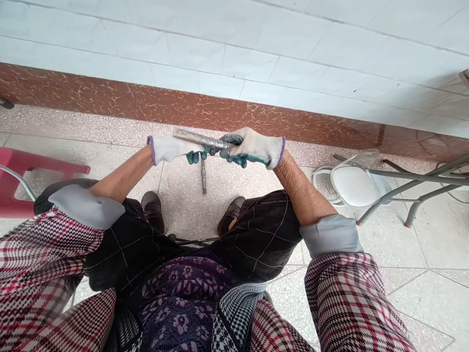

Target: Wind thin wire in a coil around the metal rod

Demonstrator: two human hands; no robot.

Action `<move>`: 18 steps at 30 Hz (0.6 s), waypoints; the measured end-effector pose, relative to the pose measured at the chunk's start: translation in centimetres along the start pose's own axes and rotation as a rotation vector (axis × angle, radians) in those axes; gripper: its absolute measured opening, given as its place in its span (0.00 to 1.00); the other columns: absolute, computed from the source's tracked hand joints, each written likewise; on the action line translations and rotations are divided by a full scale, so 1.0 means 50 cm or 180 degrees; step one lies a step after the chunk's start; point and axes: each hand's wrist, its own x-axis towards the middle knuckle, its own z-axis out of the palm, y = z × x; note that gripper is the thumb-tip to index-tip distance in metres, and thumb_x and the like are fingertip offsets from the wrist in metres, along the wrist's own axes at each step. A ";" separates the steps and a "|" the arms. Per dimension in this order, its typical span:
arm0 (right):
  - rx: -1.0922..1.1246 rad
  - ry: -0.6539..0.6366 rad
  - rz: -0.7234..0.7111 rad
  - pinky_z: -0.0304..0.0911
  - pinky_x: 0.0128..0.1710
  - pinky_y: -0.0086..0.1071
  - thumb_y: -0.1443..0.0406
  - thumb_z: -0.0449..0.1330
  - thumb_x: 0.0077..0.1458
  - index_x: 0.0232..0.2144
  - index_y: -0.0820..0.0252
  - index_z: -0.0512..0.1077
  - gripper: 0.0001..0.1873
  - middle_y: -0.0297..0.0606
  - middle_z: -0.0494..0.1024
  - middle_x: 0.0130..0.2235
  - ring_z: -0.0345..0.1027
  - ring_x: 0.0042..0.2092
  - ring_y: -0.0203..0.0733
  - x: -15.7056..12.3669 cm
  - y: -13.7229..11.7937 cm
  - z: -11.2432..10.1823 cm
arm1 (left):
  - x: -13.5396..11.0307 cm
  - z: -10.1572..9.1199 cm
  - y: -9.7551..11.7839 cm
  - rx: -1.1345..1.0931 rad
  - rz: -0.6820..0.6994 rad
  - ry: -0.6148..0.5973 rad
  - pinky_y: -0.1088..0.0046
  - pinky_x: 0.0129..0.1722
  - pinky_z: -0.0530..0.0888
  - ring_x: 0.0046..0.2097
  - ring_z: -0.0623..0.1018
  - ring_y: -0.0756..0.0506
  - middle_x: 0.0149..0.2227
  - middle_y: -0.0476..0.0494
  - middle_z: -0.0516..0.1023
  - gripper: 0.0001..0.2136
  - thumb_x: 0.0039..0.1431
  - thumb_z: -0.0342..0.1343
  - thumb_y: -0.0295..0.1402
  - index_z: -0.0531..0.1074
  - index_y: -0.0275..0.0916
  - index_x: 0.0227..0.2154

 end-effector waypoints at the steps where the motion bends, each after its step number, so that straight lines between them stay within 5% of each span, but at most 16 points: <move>1: 0.0131 0.0110 -0.0043 0.58 0.20 0.27 0.64 0.68 0.53 0.37 0.58 0.80 0.07 0.31 0.73 0.27 0.61 0.24 0.31 0.004 -0.004 0.001 | -0.002 0.001 0.000 0.0158 0.0025 -0.0027 0.66 0.29 0.76 0.35 0.79 0.37 0.24 0.43 0.75 0.05 0.53 0.69 0.31 0.82 0.51 0.30; 6: -0.0078 0.0944 -0.0041 0.63 0.21 0.30 0.65 0.69 0.58 0.37 0.59 0.78 0.05 0.35 0.74 0.30 0.64 0.26 0.35 0.038 -0.006 0.017 | 0.000 0.008 0.009 0.0962 0.0635 0.0099 0.65 0.32 0.78 0.41 0.81 0.36 0.33 0.39 0.80 0.05 0.53 0.68 0.27 0.82 0.46 0.30; 11: -0.0694 0.1436 -0.0110 0.69 0.31 0.36 0.59 0.66 0.64 0.44 0.56 0.77 0.09 0.37 0.78 0.33 0.71 0.32 0.42 0.080 0.003 0.040 | 0.020 0.022 0.010 0.0730 0.1559 0.0527 0.70 0.39 0.76 0.42 0.79 0.43 0.40 0.43 0.82 0.05 0.58 0.66 0.27 0.82 0.41 0.37; 15: -0.1621 0.1615 -0.0073 0.71 0.47 0.42 0.63 0.64 0.65 0.53 0.56 0.75 0.15 0.43 0.83 0.46 0.76 0.46 0.50 0.105 -0.012 0.071 | 0.025 0.033 0.008 -0.0075 0.1361 0.0413 0.71 0.34 0.75 0.35 0.77 0.47 0.36 0.44 0.81 0.01 0.63 0.66 0.29 0.80 0.39 0.37; 18: -0.1904 0.1329 -0.0052 0.69 0.49 0.43 0.61 0.67 0.62 0.58 0.57 0.71 0.23 0.46 0.83 0.50 0.77 0.48 0.52 0.112 -0.028 0.101 | 0.029 0.037 0.007 -0.0512 0.1065 0.0433 0.71 0.33 0.76 0.33 0.76 0.48 0.33 0.45 0.80 0.03 0.64 0.63 0.26 0.77 0.39 0.34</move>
